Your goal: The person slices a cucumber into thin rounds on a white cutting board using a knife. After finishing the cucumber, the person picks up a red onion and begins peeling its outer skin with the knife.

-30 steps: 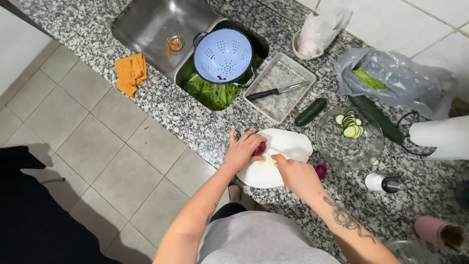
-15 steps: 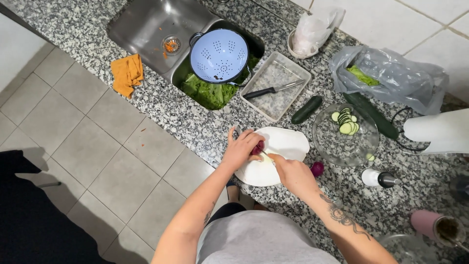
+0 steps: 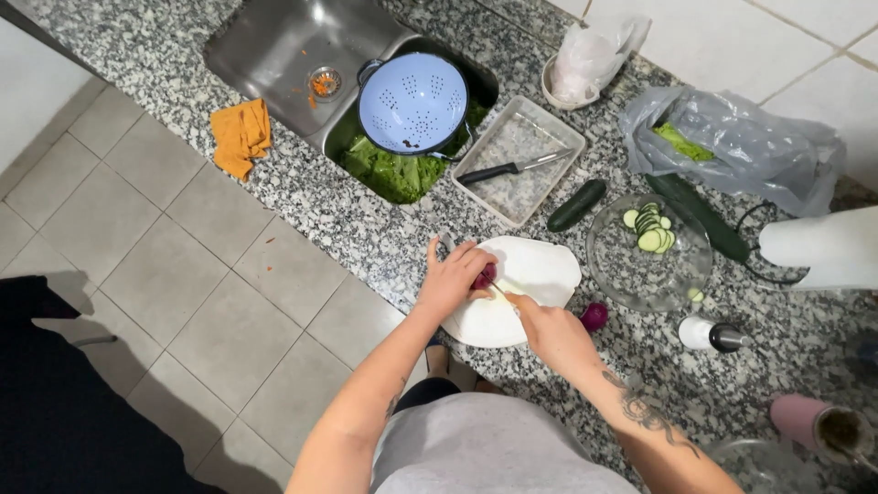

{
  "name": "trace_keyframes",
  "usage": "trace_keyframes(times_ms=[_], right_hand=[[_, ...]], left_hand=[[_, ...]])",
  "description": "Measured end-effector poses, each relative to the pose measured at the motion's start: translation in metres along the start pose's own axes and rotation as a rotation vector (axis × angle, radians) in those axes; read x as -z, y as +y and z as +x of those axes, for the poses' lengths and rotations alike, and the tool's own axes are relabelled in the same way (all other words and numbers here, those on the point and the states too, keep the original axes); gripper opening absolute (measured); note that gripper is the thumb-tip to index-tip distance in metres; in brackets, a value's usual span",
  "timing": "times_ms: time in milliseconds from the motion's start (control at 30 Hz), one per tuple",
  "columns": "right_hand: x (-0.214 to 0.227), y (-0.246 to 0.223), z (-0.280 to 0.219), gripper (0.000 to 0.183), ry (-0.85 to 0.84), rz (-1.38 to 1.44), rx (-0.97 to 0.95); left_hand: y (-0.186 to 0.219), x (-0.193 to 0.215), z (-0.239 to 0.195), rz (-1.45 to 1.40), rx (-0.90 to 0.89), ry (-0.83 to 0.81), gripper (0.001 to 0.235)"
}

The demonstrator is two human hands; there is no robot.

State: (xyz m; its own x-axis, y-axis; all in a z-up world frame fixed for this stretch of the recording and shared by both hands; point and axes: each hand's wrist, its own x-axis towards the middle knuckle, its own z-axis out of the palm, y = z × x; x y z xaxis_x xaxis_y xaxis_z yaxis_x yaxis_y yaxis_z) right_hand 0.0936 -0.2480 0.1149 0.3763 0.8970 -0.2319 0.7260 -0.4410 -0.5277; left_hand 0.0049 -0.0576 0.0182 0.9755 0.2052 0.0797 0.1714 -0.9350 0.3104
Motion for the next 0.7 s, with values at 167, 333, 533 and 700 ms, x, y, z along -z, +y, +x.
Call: trace_keyframes(times_ms=[167,333,533,700], right_hand=[[-0.017,0.006,0.016,0.031,0.021,0.048,0.023],[-0.027,0.01,0.023,0.03,0.046,0.07,0.056],[-0.012,0.011,-0.002,0.031,-0.001,0.063,0.073],[-0.043,0.018,0.021,0.037,0.006,-0.125,0.071]], left_hand=[[-0.002,0.001,0.002,-0.029,-0.003,0.008,0.062],[0.0,0.006,0.001,-0.022,-0.005,0.005,0.062],[-0.001,0.002,0.0,-0.037,0.002,-0.038,0.06],[0.003,0.01,0.001,-0.047,0.026,-0.079,0.06]])
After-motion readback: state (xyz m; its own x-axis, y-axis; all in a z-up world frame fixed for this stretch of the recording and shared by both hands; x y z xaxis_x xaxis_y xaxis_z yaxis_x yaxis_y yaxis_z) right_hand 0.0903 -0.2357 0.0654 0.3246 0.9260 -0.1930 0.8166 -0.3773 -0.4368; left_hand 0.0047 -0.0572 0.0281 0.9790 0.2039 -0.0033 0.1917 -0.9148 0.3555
